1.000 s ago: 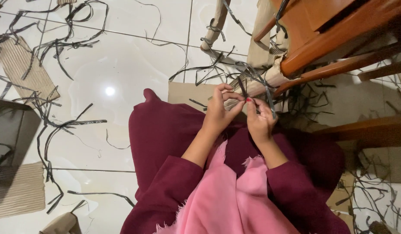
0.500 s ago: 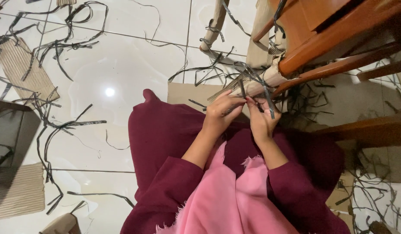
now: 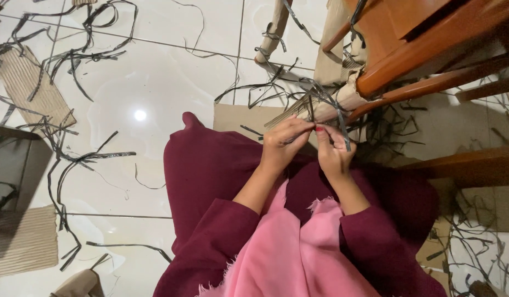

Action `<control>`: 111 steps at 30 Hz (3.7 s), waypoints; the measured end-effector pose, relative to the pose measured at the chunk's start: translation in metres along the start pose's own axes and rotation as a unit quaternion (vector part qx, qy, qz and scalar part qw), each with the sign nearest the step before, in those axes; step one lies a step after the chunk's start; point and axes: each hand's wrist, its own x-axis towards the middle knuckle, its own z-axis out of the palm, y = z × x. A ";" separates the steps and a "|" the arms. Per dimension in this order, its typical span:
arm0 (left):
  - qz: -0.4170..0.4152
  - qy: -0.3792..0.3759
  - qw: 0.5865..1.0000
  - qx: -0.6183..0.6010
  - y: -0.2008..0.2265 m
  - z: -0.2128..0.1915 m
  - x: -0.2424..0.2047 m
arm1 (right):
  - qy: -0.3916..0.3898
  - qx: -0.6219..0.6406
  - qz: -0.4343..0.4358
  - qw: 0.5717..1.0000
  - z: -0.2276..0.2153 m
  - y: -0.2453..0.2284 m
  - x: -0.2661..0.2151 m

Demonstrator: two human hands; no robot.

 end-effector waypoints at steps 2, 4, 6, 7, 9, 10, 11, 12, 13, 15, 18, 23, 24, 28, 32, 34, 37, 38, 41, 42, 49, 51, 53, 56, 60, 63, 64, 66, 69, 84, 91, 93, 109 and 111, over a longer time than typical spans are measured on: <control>-0.002 0.000 1.000 0.000 -0.001 0.001 0.000 | -0.001 -0.019 -0.037 0.999 -0.003 -0.007 0.001; -0.005 0.000 1.000 -0.001 -0.001 0.002 0.000 | -0.001 -0.039 -0.073 0.997 -0.006 -0.021 0.008; -0.007 -0.006 1.000 0.007 0.000 0.002 0.001 | 0.013 -0.051 -0.191 0.980 -0.006 -0.040 0.019; -0.007 -0.006 1.000 0.008 -0.001 0.001 0.000 | 0.013 -0.050 -0.191 0.980 -0.008 -0.039 0.021; -0.015 -0.018 0.999 0.023 -0.003 -0.001 0.001 | 0.025 -0.209 -0.356 0.911 -0.012 -0.037 0.026; -0.015 -0.018 0.999 0.022 -0.004 -0.003 0.001 | 0.025 -0.209 -0.357 0.910 -0.015 -0.036 0.027; -0.016 -0.032 0.999 0.031 -0.006 -0.004 0.002 | 0.016 -0.222 -0.383 0.897 -0.017 -0.035 0.028; -0.018 -0.046 0.998 0.039 -0.007 -0.005 0.002 | 0.006 -0.235 -0.409 0.882 -0.021 -0.034 0.030; -0.018 -0.046 0.998 0.039 -0.009 -0.006 0.003 | 0.006 -0.235 -0.410 0.881 -0.022 -0.033 0.033; -0.050 -0.061 0.997 0.026 -0.012 -0.008 0.001 | -0.001 -0.258 -0.452 0.854 -0.027 -0.031 0.038; -0.064 -0.096 0.993 0.035 -0.011 -0.010 0.001 | -0.010 -0.254 -0.484 0.837 -0.029 -0.037 0.047; 0.071 -0.107 0.985 0.117 -0.021 -0.014 0.005 | -0.023 -0.264 -0.480 0.836 -0.029 -0.023 0.045; 0.134 -0.099 0.975 0.147 -0.018 -0.013 0.008 | -0.024 -0.264 -0.479 0.837 -0.029 -0.019 0.044; 0.176 -0.079 0.966 0.173 -0.023 -0.012 0.007 | -0.030 -0.237 -0.450 0.861 -0.025 -0.049 0.041; 0.002 -0.078 0.991 0.107 -0.014 -0.014 0.006 | -0.077 -0.160 -0.176 0.968 -0.017 -0.010 0.011; -0.117 -0.089 0.986 0.081 -0.008 -0.017 0.005 | -0.081 -0.105 -0.074 0.988 -0.014 0.007 0.003; -0.345 -0.081 0.930 -0.101 -0.012 -0.016 0.002 | -0.094 -0.092 0.002 0.991 -0.014 0.007 -0.001; -0.384 -0.053 0.905 -0.173 -0.016 -0.013 0.000 | -0.088 -0.079 0.015 0.993 -0.013 0.006 -0.001; -0.416 -0.017 0.872 -0.257 -0.028 -0.008 -0.006 | -0.092 -0.068 0.049 0.992 -0.016 0.002 0.000; -0.411 -0.010 0.871 -0.269 -0.033 -0.007 -0.007 | -0.101 -0.069 0.069 0.990 -0.017 0.001 0.002; -0.157 -0.093 0.983 0.005 -0.019 -0.014 -0.002 | -0.066 -0.076 0.078 0.992 -0.012 0.010 -0.004; -0.105 -0.101 0.987 0.069 -0.026 -0.014 -0.004 | -0.024 -0.083 0.043 0.995 -0.010 0.005 0.005; -0.086 -0.103 0.985 0.113 -0.028 -0.020 0.000 | -0.032 -0.075 0.026 0.996 -0.025 -0.008 0.018; -0.071 -0.094 0.979 0.163 -0.037 -0.019 0.002 | -0.045 -0.084 -0.021 0.995 -0.030 -0.011 0.028; -0.138 -0.077 0.975 0.154 -0.034 -0.018 0.006 | -0.115 -0.112 -0.046 0.986 -0.034 0.019 0.035; -0.216 -0.161 0.935 0.232 -0.035 -0.042 0.014 | -0.247 -0.096 0.231 0.936 -0.042 0.069 0.035; -0.213 -0.161 0.934 0.236 -0.045 -0.042 0.002 | -0.245 -0.092 0.229 0.938 -0.042 0.076 0.027; -0.279 -0.352 0.811 0.374 -0.065 -0.043 -0.024 | -0.418 -0.255 0.338 0.804 -0.043 0.092 0.008; -0.288 -0.515 0.646 0.484 -0.048 -0.011 -0.040 | -0.519 -0.345 0.279 0.731 -0.032 0.108 -0.013; -0.351 -0.494 0.624 0.493 -0.123 -0.001 -0.112 | -0.590 -0.413 0.216 0.659 0.019 0.080 -0.058; -0.333 -0.493 0.644 0.482 -0.126 0.029 -0.115 | -0.590 -0.410 0.250 0.649 -0.014 0.045 -0.045; -0.349 -0.518 0.631 0.461 -0.186 0.038 -0.138 | -0.595 -0.445 0.256 0.618 -0.014 0.045 -0.050; -0.350 -0.546 0.648 0.400 -0.050 -0.060 -0.039 | -0.476 -0.208 0.143 0.843 0.084 0.017 -0.023; -0.414 -0.508 0.666 0.357 -0.054 -0.103 -0.016 | -0.413 -0.157 0.074 0.894 0.133 0.010 -0.010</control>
